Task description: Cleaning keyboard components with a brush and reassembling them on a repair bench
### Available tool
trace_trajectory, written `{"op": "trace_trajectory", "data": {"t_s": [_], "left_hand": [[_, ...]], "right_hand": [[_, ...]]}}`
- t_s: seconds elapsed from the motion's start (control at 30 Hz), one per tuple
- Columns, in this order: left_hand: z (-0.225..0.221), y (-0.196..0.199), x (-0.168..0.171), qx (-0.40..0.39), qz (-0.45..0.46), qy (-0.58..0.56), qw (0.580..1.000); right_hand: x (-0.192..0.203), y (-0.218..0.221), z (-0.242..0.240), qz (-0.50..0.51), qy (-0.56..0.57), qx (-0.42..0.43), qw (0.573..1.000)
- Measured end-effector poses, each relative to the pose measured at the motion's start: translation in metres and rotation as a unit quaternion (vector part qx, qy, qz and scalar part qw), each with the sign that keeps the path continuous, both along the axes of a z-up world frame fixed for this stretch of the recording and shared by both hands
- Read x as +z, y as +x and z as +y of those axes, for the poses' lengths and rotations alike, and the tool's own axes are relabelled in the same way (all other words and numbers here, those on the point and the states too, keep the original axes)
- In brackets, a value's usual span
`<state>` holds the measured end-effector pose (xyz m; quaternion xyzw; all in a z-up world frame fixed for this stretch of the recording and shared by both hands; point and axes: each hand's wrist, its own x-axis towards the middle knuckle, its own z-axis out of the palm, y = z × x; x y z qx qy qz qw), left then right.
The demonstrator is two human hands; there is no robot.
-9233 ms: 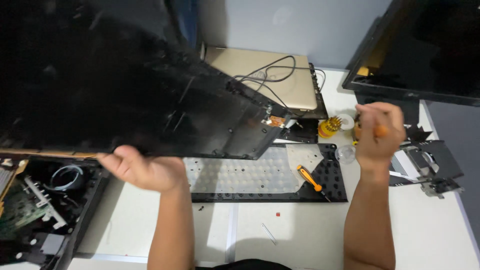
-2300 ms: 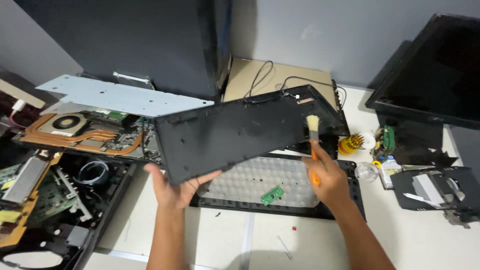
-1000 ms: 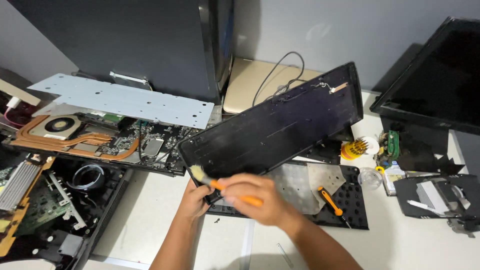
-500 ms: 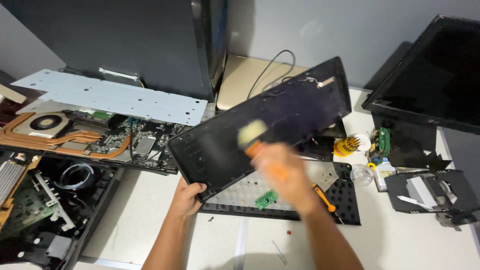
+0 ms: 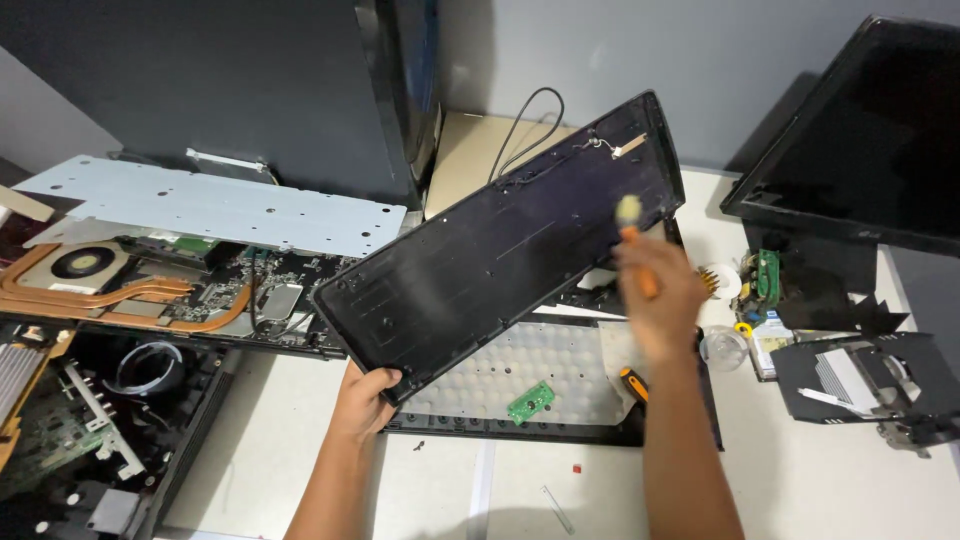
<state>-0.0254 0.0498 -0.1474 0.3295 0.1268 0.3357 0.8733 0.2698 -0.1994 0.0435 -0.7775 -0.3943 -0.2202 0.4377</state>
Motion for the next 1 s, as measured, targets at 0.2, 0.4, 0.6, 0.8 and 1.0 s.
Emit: {"op": "trace_trajectory", "data": {"t_s": [0.2,0.4,0.6,0.8,1.0], "left_hand": [[0.003,0.006,0.004,0.015,0.012,-0.004,1.0],[0.007,0.003,0.005,0.008,0.051,0.007,0.999],[0.0,0.006,0.035,0.038,0.114,0.006,0.993],[0.009,0.002,0.013,0.014,0.165,-0.005,0.986],[0.009,0.002,0.007,0.011,0.181,0.006,0.983]], "right_hand": [[0.035,-0.125,0.054,0.175,-0.049,0.403,0.897],[0.025,-0.064,0.026,0.204,-0.024,0.333,0.92],[0.001,0.021,-0.034,0.015,-0.038,-0.06,0.997],[0.014,-0.078,0.032,0.129,-0.154,0.256,0.945],[0.042,-0.099,0.039,0.252,-0.197,0.334,0.887]]}}
